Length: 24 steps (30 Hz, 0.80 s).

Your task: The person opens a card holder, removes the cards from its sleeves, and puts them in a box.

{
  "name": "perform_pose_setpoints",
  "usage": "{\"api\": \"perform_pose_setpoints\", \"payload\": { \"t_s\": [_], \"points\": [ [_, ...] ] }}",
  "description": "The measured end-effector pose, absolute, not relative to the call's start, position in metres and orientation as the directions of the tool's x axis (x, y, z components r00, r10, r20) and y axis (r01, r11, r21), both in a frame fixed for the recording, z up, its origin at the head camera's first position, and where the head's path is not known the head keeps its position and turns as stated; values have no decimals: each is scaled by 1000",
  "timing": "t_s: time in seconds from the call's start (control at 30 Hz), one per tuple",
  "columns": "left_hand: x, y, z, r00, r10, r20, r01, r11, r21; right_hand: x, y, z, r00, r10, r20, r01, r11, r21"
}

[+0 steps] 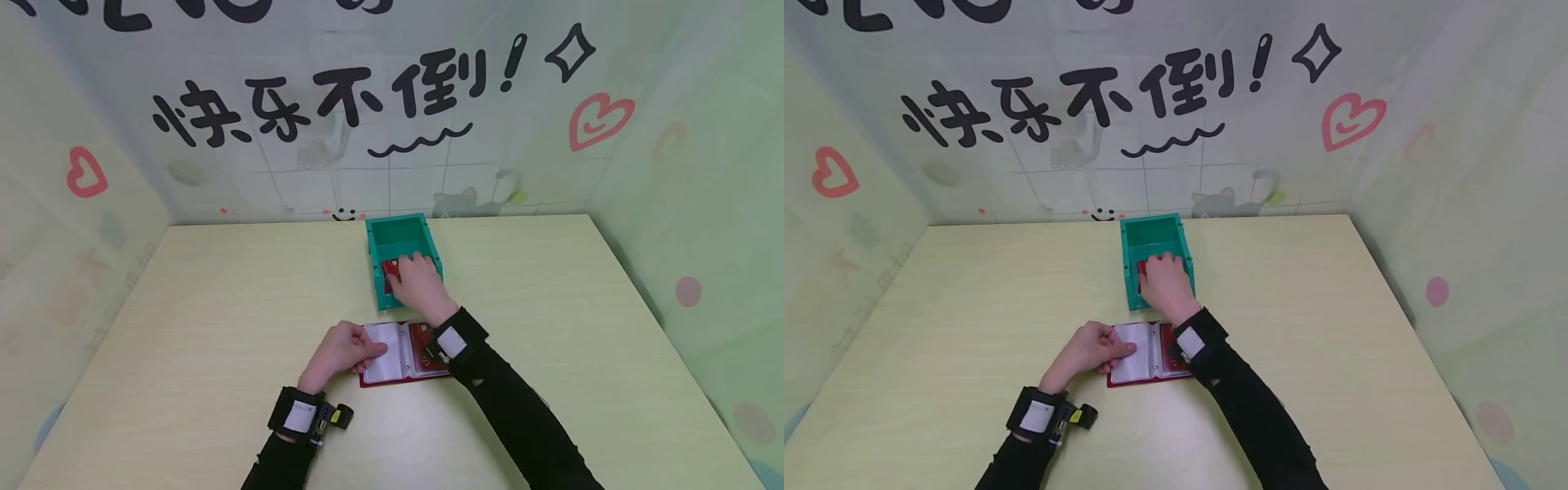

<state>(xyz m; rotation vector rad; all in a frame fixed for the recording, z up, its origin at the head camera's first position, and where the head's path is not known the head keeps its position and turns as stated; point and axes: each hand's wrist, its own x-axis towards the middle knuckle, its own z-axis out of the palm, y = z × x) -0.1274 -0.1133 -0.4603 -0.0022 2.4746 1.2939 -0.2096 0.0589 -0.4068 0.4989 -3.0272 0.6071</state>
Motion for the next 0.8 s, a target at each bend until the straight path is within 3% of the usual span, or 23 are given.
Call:
{"api": "perform_pose_setpoints", "payload": {
  "t_s": [0.13, 0.33, 0.47, 0.6, 0.8],
  "points": [
    [-126, -109, -458, -969, 90, -229, -113, 666, 737, -182, 78, -407, -939, -321, 126, -339, 787, -515],
    [-122, -101, -453, -988, 32, -148, -76, 742, 666, -152, 113, -429, -940, -331, 81, -296, 675, -676],
    [-119, -91, -451, -989, 135, -67, 51, 715, 697, -143, 130, -445, -946, -317, 62, -262, 642, -721],
    [-118, -81, -451, -958, 283, 36, 229, 690, 687, -139, 138, -456, -945, -324, 52, -267, 667, -695],
    [-118, -70, -452, -947, 321, -8, 227, 687, 691, -137, 144, -462, -946, -323, -33, -202, 666, -718]
  ]
}}
